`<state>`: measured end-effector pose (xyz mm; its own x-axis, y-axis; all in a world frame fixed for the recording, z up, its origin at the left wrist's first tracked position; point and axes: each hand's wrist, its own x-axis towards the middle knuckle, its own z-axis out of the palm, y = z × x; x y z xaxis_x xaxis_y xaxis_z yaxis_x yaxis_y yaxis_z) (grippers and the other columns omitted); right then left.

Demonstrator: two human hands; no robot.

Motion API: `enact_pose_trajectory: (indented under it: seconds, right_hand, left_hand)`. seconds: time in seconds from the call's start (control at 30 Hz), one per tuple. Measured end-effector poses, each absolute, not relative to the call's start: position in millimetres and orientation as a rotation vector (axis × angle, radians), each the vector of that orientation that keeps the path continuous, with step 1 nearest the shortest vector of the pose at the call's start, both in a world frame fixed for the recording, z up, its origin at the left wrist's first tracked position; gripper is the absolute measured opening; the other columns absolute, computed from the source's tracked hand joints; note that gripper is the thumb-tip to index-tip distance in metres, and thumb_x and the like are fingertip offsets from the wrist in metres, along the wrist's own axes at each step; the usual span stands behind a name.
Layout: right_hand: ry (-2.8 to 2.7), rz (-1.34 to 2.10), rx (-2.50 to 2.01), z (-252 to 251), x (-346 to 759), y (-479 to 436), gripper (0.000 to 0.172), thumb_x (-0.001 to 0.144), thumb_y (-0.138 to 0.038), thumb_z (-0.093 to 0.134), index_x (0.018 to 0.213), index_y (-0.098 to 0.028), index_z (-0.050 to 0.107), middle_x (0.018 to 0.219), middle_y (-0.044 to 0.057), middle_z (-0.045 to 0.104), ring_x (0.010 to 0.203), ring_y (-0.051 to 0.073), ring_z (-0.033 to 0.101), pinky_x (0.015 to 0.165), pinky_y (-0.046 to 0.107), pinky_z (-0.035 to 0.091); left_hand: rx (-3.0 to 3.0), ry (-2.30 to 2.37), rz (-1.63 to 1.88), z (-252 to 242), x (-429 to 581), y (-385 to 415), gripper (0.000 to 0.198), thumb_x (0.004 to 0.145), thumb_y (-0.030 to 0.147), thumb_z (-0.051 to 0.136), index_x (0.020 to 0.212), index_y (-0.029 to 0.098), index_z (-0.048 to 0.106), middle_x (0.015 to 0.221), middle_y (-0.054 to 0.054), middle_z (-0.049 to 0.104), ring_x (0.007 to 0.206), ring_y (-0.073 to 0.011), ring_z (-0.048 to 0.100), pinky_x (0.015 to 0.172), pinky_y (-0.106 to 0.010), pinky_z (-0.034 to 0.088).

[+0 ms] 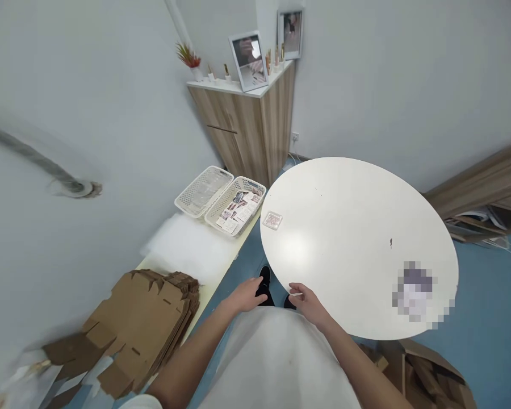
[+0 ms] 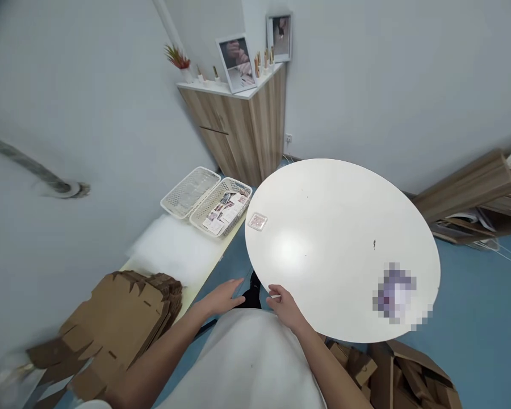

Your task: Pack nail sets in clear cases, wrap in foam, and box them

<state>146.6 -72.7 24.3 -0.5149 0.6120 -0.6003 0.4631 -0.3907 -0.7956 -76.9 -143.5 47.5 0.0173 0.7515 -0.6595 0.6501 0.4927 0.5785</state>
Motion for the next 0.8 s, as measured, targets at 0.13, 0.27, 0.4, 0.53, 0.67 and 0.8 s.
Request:
enact_pose_trajectory:
  seconds: [0.13,0.27,0.4,0.53,0.67,0.8]
  right_hand:
    - [-1.774,2.108,-1.386,27,155,-89,0.043,0.073,-0.036,0.054,0.113,-0.019,0.051,0.107,0.007,0.056,0.091,0.017,0.056,0.084,0.034,0.043]
    - [-1.878,2.12,-1.338,32,149,-99,0.045,0.072,-0.035,0.055,0.113,-0.018,0.051,0.109,0.008,0.056,0.093,0.018,0.055,0.083,0.033,0.044]
    - [-1.917,2.128,-1.276,33,137,-104,0.045,0.073,-0.038,0.055,0.114,-0.02,0.05,0.11,0.008,0.055,0.091,0.018,0.056,0.08,0.034,0.045]
    - [-1.94,2.119,-1.231,35,122,-113,0.047,0.073,-0.039,0.055,0.115,-0.02,0.05,0.112,0.009,0.055,0.094,0.019,0.056,0.083,0.035,0.045]
    - [-1.97,2.082,-1.216,40,103,-127,0.046,0.075,-0.042,0.053,0.116,-0.021,0.049,0.113,0.009,0.054,0.102,0.021,0.053,0.085,0.035,0.043]
    - [-2.1,2.039,-1.173,43,75,-145,0.048,0.075,-0.041,0.052,0.117,-0.02,0.049,0.113,0.01,0.054,0.1,0.021,0.053,0.084,0.035,0.044]
  left_hand:
    - [1.122,1.749,0.086,59,-70,-180,0.073,0.073,0.057,0.045,0.133,0.019,0.03,0.14,-0.01,0.03,0.129,-0.0272,0.025,0.101,-0.039,0.026]
    - [1.089,1.855,0.084,66,-70,-202,0.07,0.074,0.052,0.045,0.133,0.018,0.03,0.14,-0.01,0.028,0.13,-0.0264,0.022,0.102,-0.039,0.023]
    - [1.106,1.926,0.213,65,-72,-220,0.069,0.076,0.054,0.041,0.134,0.019,0.029,0.141,-0.008,0.027,0.131,-0.0251,0.02,0.103,-0.037,0.022]
    - [1.101,1.957,0.312,61,-83,-244,0.07,0.075,0.055,0.042,0.134,0.017,0.029,0.14,-0.009,0.03,0.129,-0.0247,0.025,0.102,-0.036,0.024]
    - [1.051,1.964,0.397,64,-100,-274,0.069,0.073,0.055,0.046,0.132,0.02,0.034,0.138,-0.009,0.034,0.127,-0.0253,0.029,0.101,-0.036,0.025]
    - [1.063,1.964,0.405,68,-120,-302,0.068,0.073,0.051,0.049,0.131,0.018,0.035,0.136,-0.01,0.037,0.125,-0.0253,0.032,0.101,-0.035,0.026]
